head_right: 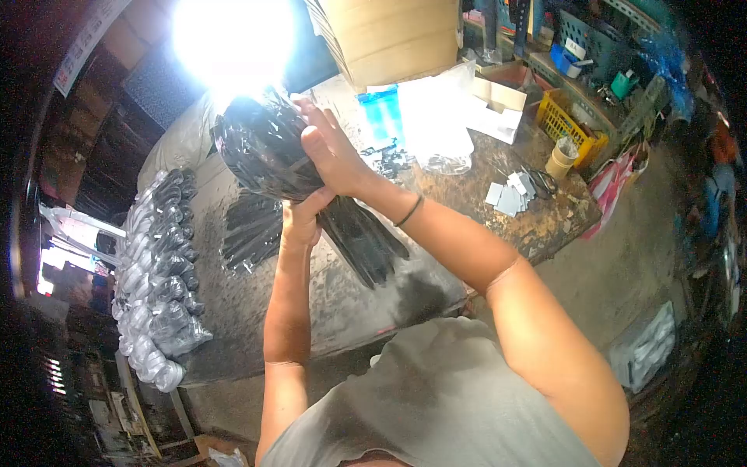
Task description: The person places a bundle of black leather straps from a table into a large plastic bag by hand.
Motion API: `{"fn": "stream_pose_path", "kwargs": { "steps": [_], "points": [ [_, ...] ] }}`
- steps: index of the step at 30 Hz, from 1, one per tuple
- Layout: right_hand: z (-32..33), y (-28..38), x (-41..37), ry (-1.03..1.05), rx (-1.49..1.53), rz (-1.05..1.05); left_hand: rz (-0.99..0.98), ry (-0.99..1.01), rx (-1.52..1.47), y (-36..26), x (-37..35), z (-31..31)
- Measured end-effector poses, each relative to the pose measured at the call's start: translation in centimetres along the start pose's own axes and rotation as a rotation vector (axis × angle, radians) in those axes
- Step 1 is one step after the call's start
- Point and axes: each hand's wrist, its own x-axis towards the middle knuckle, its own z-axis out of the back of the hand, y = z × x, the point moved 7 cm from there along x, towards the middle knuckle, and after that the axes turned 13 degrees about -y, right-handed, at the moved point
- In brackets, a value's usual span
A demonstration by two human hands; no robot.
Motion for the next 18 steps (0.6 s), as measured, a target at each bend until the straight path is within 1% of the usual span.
{"fn": "stream_pose_path", "kwargs": {
  "steps": [1,3,4,6,7,9,10,12,14,15,16,17,18],
  "points": [
    [0.1,0.3,0.1,-0.005,0.002,-0.007,0.006,-0.004,-0.015,0.1,0.1,0.3],
    [-0.2,0.8,0.4,0.059,-0.093,0.072,0.011,-0.005,-0.026,0.3,0.0,0.4],
    [-0.3,0.6,0.3,0.054,-0.094,0.072,-0.024,-0.025,-0.032,0.1,0.0,0.3],
    [0.0,-0.8,0.2,-0.034,0.137,-0.055,-0.059,-0.041,-0.039,-0.2,0.1,0.2],
    [0.0,-1.0,0.2,-0.036,0.136,-0.055,-0.038,-0.027,-0.074,-0.1,0.1,0.1],
    [0.7,-1.4,0.3,-0.143,0.193,-0.051,-0.016,-0.014,-0.108,0.2,0.0,0.0],
    [1.1,-1.7,0.4,-0.144,0.195,-0.051,-0.017,-0.020,-0.106,0.3,0.0,0.0],
    [1.2,-3.3,0.4,0.004,0.127,-0.179,-0.032,-0.025,-0.101,0.3,0.1,0.1],
    [2.5,-2.2,1.4,0.029,0.094,-0.137,-0.038,0.013,-0.106,0.6,-0.2,0.5],
    [3.2,-1.3,2.1,0.051,0.056,-0.104,-0.151,-0.010,-0.078,1.5,0.0,1.8],
    [3.7,0.0,3.1,0.064,0.069,-0.075,-0.043,0.033,-0.122,2.7,0.0,2.4],
    [3.8,1.3,4.3,0.109,0.018,0.008,0.070,0.076,-0.163,3.6,-0.2,2.7],
    [4.1,2.2,5.0,0.196,-0.102,0.029,0.063,0.084,-0.155,3.7,-0.1,3.2]
  ]
}}
